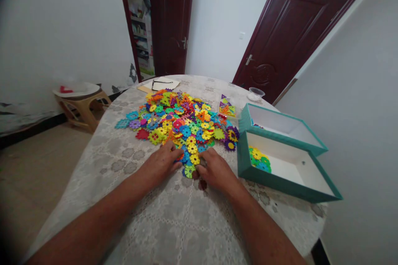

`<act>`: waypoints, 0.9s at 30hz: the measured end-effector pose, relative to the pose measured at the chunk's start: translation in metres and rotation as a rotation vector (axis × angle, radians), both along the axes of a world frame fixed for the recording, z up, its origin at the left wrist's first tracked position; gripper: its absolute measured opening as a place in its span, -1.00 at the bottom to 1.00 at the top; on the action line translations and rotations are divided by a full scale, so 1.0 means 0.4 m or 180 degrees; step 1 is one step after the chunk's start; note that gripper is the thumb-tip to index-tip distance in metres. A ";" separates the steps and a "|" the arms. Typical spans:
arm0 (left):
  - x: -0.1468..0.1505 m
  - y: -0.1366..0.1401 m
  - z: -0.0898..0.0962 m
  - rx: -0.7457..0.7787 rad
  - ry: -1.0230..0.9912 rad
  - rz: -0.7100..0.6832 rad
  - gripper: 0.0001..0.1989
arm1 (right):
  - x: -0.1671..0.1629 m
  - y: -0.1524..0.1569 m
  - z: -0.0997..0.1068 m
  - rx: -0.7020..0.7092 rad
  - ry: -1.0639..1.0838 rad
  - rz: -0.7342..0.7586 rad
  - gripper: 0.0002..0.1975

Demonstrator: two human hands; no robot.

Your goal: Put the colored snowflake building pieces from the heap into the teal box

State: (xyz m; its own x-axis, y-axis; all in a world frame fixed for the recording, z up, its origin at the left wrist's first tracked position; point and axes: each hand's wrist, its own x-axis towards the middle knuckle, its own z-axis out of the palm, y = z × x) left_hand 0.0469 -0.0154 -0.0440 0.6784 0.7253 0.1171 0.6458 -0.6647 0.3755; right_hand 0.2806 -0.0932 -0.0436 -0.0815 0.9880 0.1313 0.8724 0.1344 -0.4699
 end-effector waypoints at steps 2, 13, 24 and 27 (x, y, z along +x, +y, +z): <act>0.004 0.004 -0.005 0.0045 0.0070 0.0012 -0.79 | -0.016 -0.001 -0.002 -0.0007 -0.0078 0.0000 -0.80; 0.019 0.003 0.003 0.0010 -0.0116 0.0212 -0.68 | -0.034 0.015 0.006 0.0295 0.0038 -0.0064 -0.76; 0.000 -0.003 0.009 -0.0231 -0.0444 -0.0138 -0.70 | -0.058 -0.008 0.026 -0.0189 0.0608 0.0210 -0.82; 0.004 -0.007 0.002 -0.0328 -0.0424 -0.0137 -0.71 | -0.056 -0.003 0.016 -0.0158 0.0527 0.0150 -0.66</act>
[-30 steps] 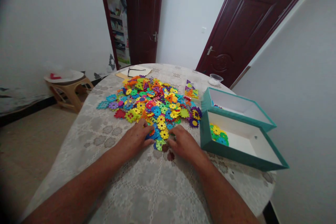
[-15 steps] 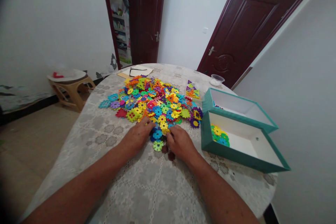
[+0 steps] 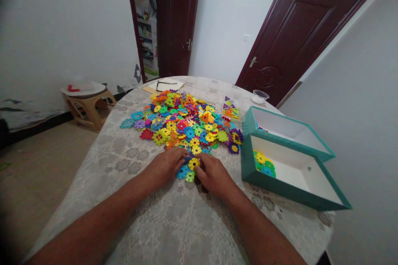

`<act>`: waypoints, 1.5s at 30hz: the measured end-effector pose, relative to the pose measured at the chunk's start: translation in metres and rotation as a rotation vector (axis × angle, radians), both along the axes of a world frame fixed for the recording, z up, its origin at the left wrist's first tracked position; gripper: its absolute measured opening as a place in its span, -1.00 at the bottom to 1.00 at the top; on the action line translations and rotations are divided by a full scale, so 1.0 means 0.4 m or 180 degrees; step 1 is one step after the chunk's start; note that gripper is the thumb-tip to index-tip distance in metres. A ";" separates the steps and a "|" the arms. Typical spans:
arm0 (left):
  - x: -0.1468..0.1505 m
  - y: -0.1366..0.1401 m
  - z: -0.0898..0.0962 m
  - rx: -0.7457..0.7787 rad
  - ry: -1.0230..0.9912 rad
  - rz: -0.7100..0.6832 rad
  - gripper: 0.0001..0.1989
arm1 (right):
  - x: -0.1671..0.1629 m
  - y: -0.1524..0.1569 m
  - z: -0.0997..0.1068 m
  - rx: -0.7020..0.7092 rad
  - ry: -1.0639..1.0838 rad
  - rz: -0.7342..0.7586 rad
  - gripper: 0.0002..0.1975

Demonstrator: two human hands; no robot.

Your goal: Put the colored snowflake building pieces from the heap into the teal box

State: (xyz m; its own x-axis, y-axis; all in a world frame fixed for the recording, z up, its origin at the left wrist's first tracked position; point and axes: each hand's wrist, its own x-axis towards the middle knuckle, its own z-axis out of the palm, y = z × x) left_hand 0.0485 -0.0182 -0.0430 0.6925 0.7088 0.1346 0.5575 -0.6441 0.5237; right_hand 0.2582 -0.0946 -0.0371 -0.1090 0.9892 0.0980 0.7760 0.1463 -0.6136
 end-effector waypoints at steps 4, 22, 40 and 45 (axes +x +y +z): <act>0.013 -0.012 0.001 -0.0139 0.0007 0.0022 -0.70 | -0.005 0.002 -0.007 0.0110 -0.0040 0.0118 -0.54; -0.072 -0.005 0.063 -0.0053 0.0353 -0.0382 -0.32 | 0.073 -0.010 0.058 -0.0374 0.0187 0.0003 -0.94; -0.017 -0.038 0.047 -0.0189 0.0800 -0.0047 -0.66 | 0.005 -0.025 0.037 -0.0335 -0.0287 0.0335 -0.62; -0.016 -0.032 0.043 -0.0217 0.0731 -0.0122 -0.73 | -0.018 -0.025 0.029 -0.0367 -0.0282 0.0449 -0.61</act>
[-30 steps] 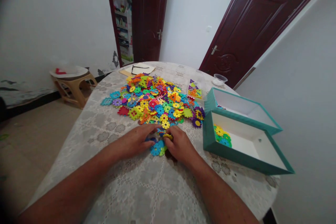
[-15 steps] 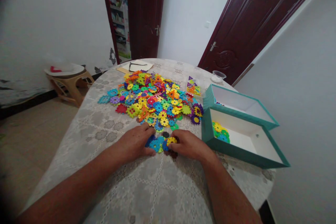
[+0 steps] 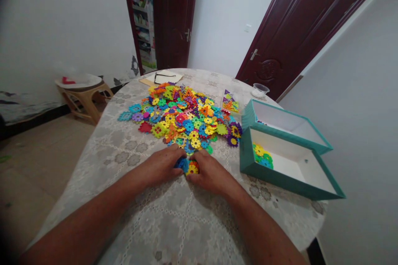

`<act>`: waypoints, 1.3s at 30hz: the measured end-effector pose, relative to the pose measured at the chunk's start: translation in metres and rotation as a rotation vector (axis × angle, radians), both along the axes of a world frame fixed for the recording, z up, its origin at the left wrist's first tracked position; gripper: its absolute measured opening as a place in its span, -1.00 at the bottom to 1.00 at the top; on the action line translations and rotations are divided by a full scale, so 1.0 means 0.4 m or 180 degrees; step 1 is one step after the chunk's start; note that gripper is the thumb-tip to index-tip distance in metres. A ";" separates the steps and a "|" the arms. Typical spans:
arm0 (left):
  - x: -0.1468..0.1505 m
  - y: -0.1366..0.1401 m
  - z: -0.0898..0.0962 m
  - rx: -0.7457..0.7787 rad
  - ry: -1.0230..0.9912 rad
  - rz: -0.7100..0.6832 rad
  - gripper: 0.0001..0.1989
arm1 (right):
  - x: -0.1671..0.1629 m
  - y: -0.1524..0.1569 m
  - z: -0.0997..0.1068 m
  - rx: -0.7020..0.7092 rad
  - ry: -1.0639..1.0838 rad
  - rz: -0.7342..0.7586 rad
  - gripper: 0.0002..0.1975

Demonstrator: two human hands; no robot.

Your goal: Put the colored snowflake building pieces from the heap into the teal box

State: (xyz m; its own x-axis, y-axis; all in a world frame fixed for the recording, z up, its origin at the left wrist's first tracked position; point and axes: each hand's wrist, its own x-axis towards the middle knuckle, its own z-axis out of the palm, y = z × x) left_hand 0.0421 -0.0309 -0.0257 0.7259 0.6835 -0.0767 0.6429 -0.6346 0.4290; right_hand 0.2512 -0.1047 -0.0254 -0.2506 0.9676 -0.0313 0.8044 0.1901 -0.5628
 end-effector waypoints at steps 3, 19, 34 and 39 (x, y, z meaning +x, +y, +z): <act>0.000 0.004 -0.002 -0.0020 -0.0057 -0.0057 -0.74 | -0.011 -0.003 0.001 0.0025 0.0004 0.0029 -0.68; 0.009 0.008 -0.010 -0.0077 -0.0304 -0.0119 -0.81 | -0.024 0.004 -0.007 0.0138 0.0416 -0.0196 -0.68; -0.020 0.047 0.000 -0.0190 -0.0481 0.0165 -0.75 | -0.036 -0.016 0.020 0.0169 -0.0060 0.0002 -0.73; -0.012 0.054 0.002 -0.0186 -0.0477 0.0150 -0.73 | -0.032 -0.009 0.021 0.0291 -0.0140 0.0094 -0.75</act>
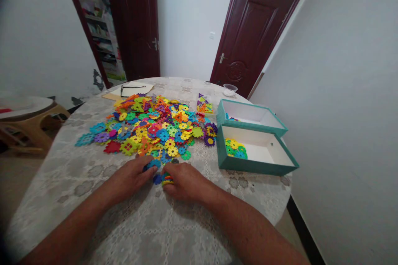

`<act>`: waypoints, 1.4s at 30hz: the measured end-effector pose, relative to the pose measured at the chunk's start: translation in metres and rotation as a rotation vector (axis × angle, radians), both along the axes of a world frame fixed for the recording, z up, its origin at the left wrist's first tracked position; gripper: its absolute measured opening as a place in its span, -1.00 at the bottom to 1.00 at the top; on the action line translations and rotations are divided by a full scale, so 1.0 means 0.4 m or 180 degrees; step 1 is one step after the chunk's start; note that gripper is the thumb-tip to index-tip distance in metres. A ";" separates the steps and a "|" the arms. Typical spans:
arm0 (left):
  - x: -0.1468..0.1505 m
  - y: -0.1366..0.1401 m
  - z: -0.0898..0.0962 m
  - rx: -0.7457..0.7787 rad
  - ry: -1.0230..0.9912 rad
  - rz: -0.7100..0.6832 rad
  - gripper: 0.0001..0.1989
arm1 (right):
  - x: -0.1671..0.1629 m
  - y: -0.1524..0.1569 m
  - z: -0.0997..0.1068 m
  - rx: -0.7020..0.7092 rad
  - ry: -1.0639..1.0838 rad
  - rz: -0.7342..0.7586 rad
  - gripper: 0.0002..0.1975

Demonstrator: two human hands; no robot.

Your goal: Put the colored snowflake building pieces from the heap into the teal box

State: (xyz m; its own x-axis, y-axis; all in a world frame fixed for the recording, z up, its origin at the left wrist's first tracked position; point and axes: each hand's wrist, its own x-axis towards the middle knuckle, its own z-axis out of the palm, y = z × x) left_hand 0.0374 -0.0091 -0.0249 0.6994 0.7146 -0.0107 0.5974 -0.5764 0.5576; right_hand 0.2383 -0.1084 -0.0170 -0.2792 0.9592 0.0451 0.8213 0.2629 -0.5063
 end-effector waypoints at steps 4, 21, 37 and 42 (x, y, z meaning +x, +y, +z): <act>-0.002 0.002 -0.004 0.0025 -0.0016 0.0026 -0.71 | 0.037 0.003 0.031 0.0739 0.0190 -0.0357 -0.79; -0.015 0.013 0.008 0.0005 -0.0350 0.0188 -0.65 | 0.412 -0.058 0.083 0.1262 -0.1208 -0.2614 -0.57; -0.031 0.018 0.035 0.0049 -0.0352 0.0253 -0.70 | 0.368 -0.035 0.095 0.2120 -0.1006 -0.2538 -0.49; -0.027 0.014 0.035 -0.1008 -0.1094 0.0200 -0.64 | 0.250 -0.022 0.107 0.2543 -0.0418 -0.1971 -0.59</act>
State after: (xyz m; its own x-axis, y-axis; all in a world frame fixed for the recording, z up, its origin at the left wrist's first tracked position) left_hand 0.0268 -0.0036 -0.0110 0.6561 0.7546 -0.0104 0.3757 -0.3146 0.8717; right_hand 0.3381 -0.1172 0.0259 0.2071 0.6396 0.7403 0.9642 -0.0054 -0.2651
